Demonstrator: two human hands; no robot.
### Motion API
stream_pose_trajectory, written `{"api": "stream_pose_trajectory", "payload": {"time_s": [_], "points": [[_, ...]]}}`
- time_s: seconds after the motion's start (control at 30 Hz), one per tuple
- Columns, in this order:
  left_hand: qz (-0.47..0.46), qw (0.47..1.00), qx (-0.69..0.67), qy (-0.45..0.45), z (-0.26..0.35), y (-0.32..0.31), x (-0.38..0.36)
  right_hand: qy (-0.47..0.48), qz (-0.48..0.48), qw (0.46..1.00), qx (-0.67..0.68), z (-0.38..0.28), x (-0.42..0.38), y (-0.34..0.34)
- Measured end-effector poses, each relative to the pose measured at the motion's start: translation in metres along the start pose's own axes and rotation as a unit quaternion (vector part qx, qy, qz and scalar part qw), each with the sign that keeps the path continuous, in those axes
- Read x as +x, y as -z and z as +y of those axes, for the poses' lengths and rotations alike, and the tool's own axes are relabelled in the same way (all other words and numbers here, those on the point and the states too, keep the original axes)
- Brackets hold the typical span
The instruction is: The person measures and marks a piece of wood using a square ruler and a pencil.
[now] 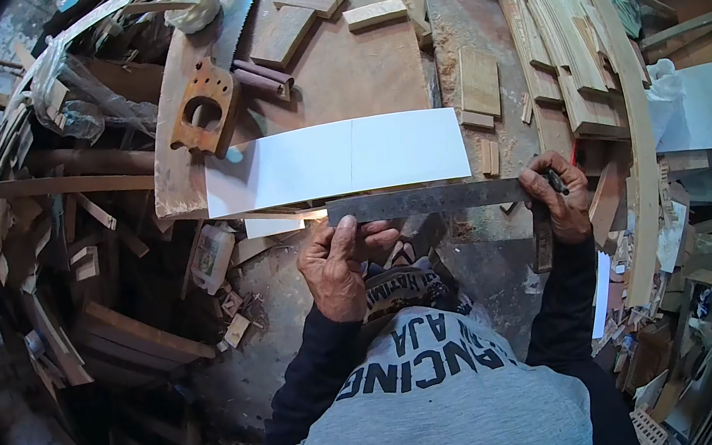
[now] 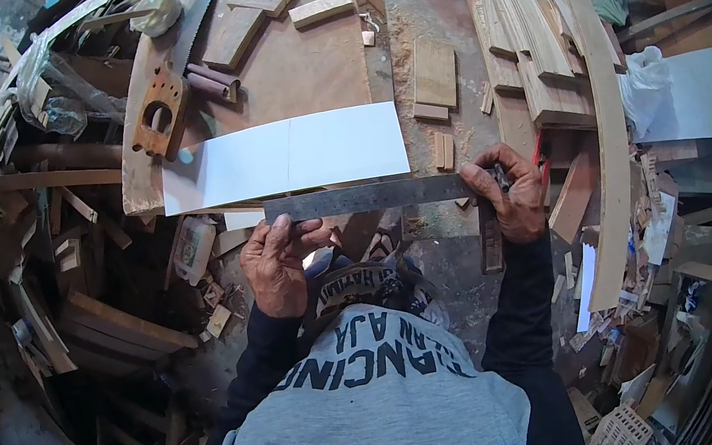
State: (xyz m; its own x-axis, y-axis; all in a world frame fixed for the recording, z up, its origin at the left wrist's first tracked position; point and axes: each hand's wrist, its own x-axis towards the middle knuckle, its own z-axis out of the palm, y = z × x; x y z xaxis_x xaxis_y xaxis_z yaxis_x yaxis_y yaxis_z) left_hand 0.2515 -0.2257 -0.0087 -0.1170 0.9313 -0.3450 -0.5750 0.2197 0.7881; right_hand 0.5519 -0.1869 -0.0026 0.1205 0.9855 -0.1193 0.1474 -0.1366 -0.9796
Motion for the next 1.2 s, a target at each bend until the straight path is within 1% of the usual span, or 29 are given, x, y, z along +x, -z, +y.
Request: {"api": "stream_pose_trajectory", "payload": {"time_s": [0.13,0.23,0.33,0.53,0.63,0.73,0.93,1.07,1.2], "points": [[0.01,1.0,0.026,0.002,0.003,-0.003,0.002,-0.023,-0.011,0.999,0.019,-0.004,0.004,-0.003],[0.01,1.0,0.016,0.0,0.002,-0.003,0.004,-0.014,-0.014,0.999,0.032,0.001,0.007,-0.004],[0.008,0.999,0.037,0.01,0.002,0.0,0.004,-0.026,-0.027,0.999,0.035,-0.001,0.009,-0.003],[-0.02,0.998,0.052,0.008,0.002,-0.004,0.004,-0.02,-0.024,0.999,0.034,0.003,0.01,0.002],[-0.04,0.999,0.029,0.012,0.0,-0.006,0.006,-0.047,-0.017,0.999,0.022,-0.003,0.008,0.007],[-0.041,0.997,0.056,0.028,-0.003,-0.005,0.006,-0.037,-0.023,0.998,0.04,0.0,0.008,0.013],[-0.052,0.997,0.057,0.016,-0.004,-0.009,0.009,-0.027,-0.034,0.997,0.056,0.006,0.011,0.023],[-0.069,0.996,0.064,0.011,-0.006,-0.008,0.01,-0.043,-0.035,0.997,0.05,0.003,0.013,0.027],[-0.055,0.996,0.063,0.019,-0.005,-0.008,0.011,-0.037,-0.041,0.997,0.048,0.004,0.016,0.027]]}}
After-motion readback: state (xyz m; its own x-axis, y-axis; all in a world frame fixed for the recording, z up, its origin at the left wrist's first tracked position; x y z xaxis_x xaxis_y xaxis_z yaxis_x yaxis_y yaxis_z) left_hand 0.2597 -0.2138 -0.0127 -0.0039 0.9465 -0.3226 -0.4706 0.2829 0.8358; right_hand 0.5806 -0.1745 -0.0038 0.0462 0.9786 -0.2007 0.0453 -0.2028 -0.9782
